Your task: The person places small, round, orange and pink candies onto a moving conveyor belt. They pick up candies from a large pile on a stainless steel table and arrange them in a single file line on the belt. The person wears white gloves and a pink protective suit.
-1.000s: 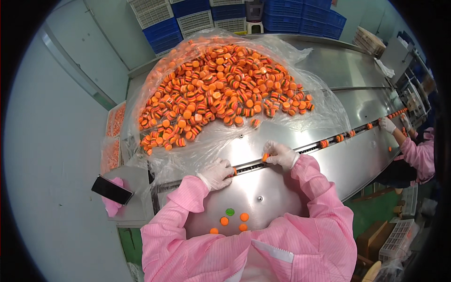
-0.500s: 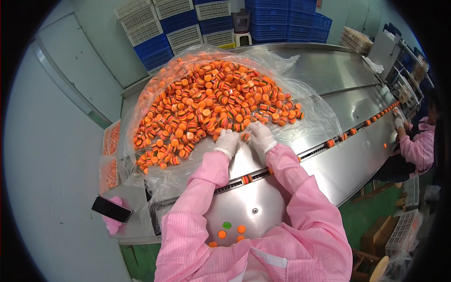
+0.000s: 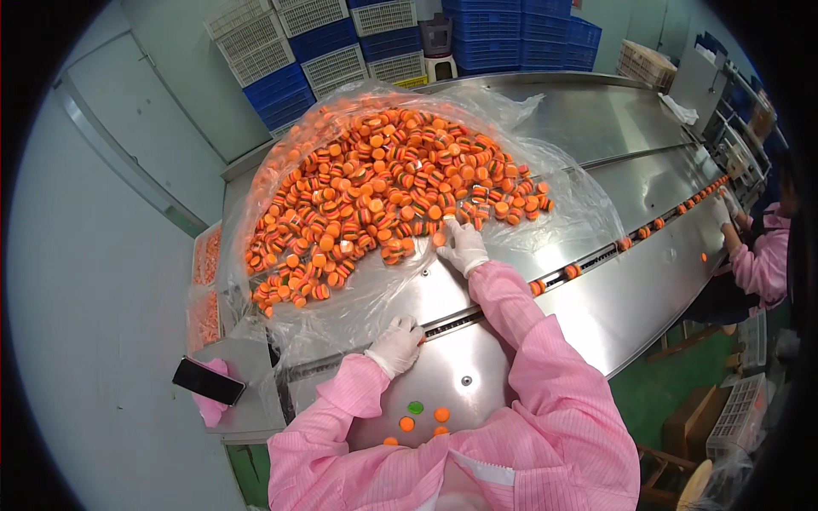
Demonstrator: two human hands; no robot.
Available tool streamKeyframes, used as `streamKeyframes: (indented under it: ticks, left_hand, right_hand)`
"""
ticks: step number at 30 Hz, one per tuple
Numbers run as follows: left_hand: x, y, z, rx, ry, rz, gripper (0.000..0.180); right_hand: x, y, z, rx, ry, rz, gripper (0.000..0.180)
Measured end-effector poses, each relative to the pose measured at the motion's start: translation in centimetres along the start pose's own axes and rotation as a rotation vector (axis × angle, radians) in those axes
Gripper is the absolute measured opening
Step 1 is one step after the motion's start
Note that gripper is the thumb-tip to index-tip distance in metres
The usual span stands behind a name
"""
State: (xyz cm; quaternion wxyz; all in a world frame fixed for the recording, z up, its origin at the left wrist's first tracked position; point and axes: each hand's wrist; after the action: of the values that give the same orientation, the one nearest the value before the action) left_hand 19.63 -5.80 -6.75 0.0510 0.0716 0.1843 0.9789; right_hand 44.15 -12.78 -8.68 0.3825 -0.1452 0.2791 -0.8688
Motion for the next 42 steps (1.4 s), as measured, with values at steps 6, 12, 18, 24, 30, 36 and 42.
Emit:
streamKeyframes:
  ticks: [6, 12, 18, 24, 30, 36, 42]
  left_hand:
    - [-3.5, -3.1, 3.0, -0.046, 0.211, 0.116, 0.029]
    - [-12.0, -3.5, 2.3, -0.175, 0.268, 0.366, 0.027]
    - [-12.8, -4.5, 3.4, -0.198, 0.351, 0.350, 0.015]
    - [-12.2, -6.6, 3.6, -0.068, 0.401, 0.358, 0.014]
    - [-11.8, -6.2, 3.4, -0.102, 0.463, 0.301, 0.013]
    - [-11.4, -6.6, 2.6, -0.163, 0.435, 0.316, 0.011]
    - [-7.7, -5.7, -0.2, -0.290, 0.381, 0.098, 0.016]
  right_hand:
    - [-1.1, -1.0, -1.2, 0.033, -0.039, 0.047, 0.055]
    - [-1.7, 2.6, -2.2, -0.322, 0.018, -0.041, 0.048]
    - [2.4, 5.5, -1.9, -0.062, 0.032, 0.117, 0.024]
    - [3.8, -0.8, -2.0, 0.368, -0.112, -0.016, 0.048]
    - [1.5, -2.6, -0.7, 0.220, 0.028, -0.191, 0.060]
    - [-1.2, -0.8, -2.1, 0.203, 0.044, -0.110, 0.041]
    - [4.8, 2.5, 0.0, 0.118, 0.041, 0.351, 0.021]
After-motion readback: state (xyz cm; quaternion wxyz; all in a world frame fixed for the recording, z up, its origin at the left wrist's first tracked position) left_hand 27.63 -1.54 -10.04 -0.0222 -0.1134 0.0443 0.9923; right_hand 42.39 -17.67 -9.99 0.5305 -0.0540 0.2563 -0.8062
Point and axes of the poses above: each hand's wrist, its own x-axis away from the middle knuckle, its own z-axis out of the back of the hand, y = z × x, and after that the axes turned 12 degrees about -y, right-handed
